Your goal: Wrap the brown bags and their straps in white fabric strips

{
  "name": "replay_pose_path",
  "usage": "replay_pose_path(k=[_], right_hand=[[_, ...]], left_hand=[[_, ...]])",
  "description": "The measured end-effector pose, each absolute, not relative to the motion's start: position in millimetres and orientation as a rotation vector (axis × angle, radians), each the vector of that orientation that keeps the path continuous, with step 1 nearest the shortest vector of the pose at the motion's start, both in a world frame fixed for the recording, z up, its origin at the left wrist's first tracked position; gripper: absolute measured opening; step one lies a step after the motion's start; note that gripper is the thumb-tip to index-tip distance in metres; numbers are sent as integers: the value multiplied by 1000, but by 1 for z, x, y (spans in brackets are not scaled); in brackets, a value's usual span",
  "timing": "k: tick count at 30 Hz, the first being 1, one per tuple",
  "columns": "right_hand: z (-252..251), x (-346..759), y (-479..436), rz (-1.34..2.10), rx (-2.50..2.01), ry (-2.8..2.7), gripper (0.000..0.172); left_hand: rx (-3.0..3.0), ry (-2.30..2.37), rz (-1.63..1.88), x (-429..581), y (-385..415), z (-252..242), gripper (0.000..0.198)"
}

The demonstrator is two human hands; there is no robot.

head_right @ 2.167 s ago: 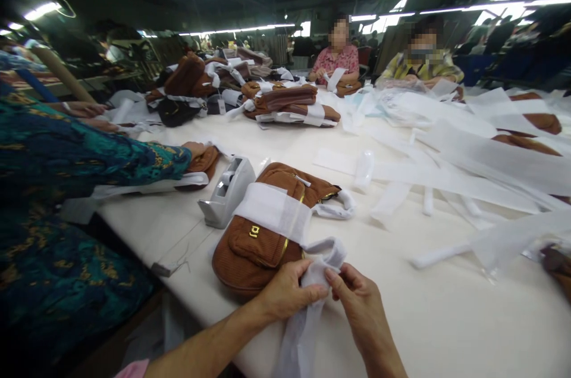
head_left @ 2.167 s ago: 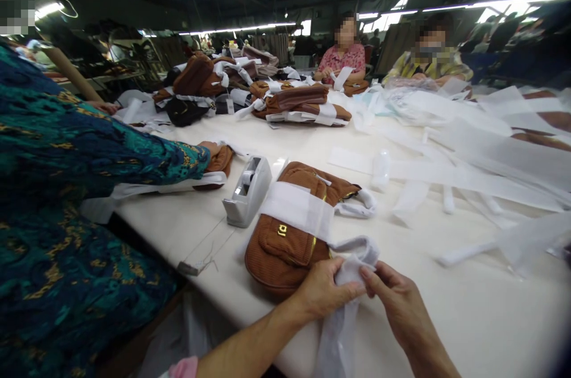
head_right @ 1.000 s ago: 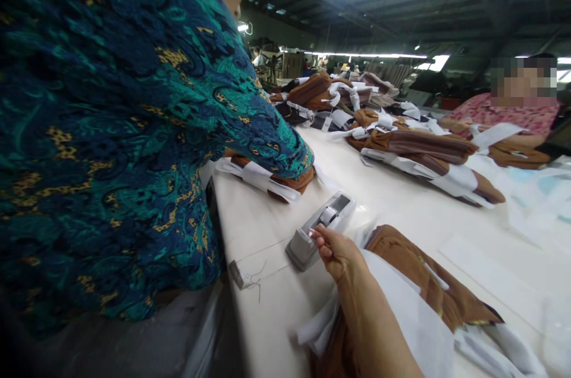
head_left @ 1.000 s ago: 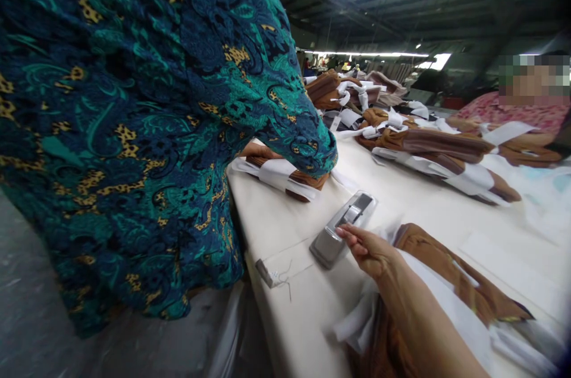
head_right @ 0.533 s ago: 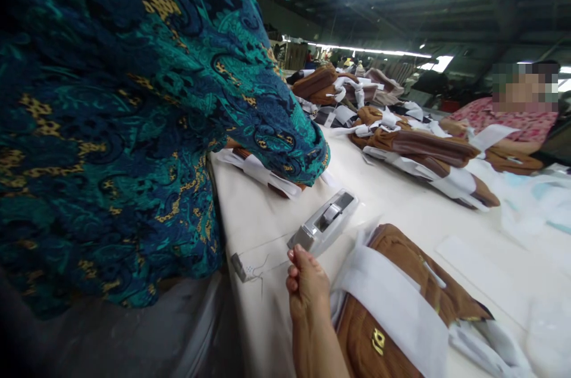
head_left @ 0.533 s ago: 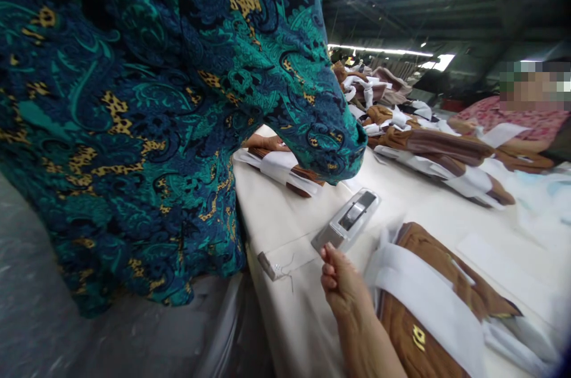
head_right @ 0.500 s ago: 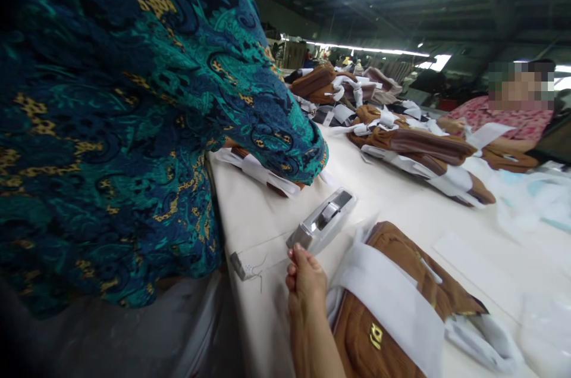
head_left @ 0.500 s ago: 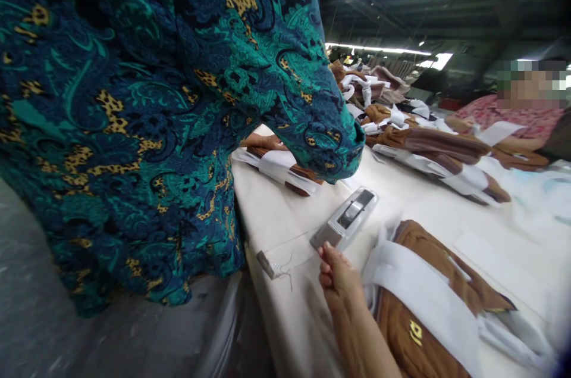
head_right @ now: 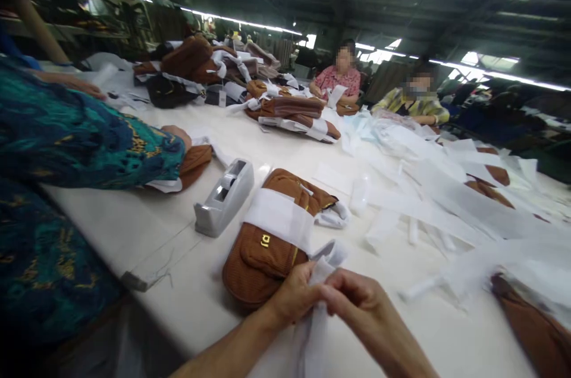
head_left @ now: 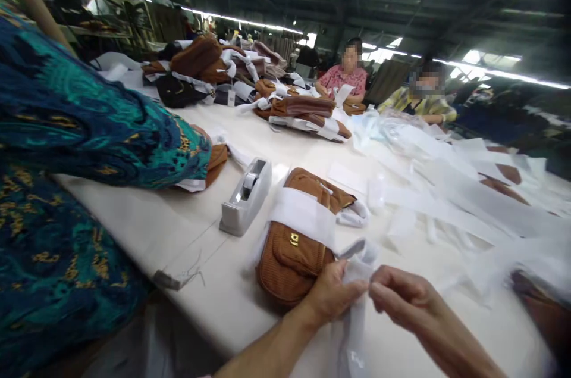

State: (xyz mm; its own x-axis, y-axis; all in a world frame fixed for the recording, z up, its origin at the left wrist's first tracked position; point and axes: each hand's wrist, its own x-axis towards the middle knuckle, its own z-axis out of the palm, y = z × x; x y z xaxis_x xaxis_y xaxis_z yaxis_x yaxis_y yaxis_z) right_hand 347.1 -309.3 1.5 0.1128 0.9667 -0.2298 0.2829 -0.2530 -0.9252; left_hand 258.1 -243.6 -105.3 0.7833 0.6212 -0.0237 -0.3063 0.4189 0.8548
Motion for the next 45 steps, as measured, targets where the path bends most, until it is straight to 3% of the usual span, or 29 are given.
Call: replay_pose_path(k=[9, 20, 26, 29, 32, 36, 45], right_hand=[[-19, 402, -305, 1283, -1685, -1586, 37], [-34, 412, -298, 977, -1903, -1586, 37], [-43, 416, -295, 979, -2056, -1482, 35], [-46, 420, -298, 1000, -2045, -1436, 33], [-44, 426, -305, 1101, -1925, -1438, 18], [-39, 436, -311, 1202, -1811, -1447, 22], [-50, 434, -310, 984, -1806, -1424, 10]], left_hand=[[1178, 501, 641, 261, -244, -101, 34], [1353, 611, 626, 263, -247, -96, 27], [1465, 610, 600, 260, -249, -100, 23], [1475, 587, 606, 260, -248, -102, 26], [1421, 547, 597, 260, -247, -103, 30], [1320, 483, 578, 261, -245, -103, 34], [1093, 346, 432, 258, -242, -94, 47]])
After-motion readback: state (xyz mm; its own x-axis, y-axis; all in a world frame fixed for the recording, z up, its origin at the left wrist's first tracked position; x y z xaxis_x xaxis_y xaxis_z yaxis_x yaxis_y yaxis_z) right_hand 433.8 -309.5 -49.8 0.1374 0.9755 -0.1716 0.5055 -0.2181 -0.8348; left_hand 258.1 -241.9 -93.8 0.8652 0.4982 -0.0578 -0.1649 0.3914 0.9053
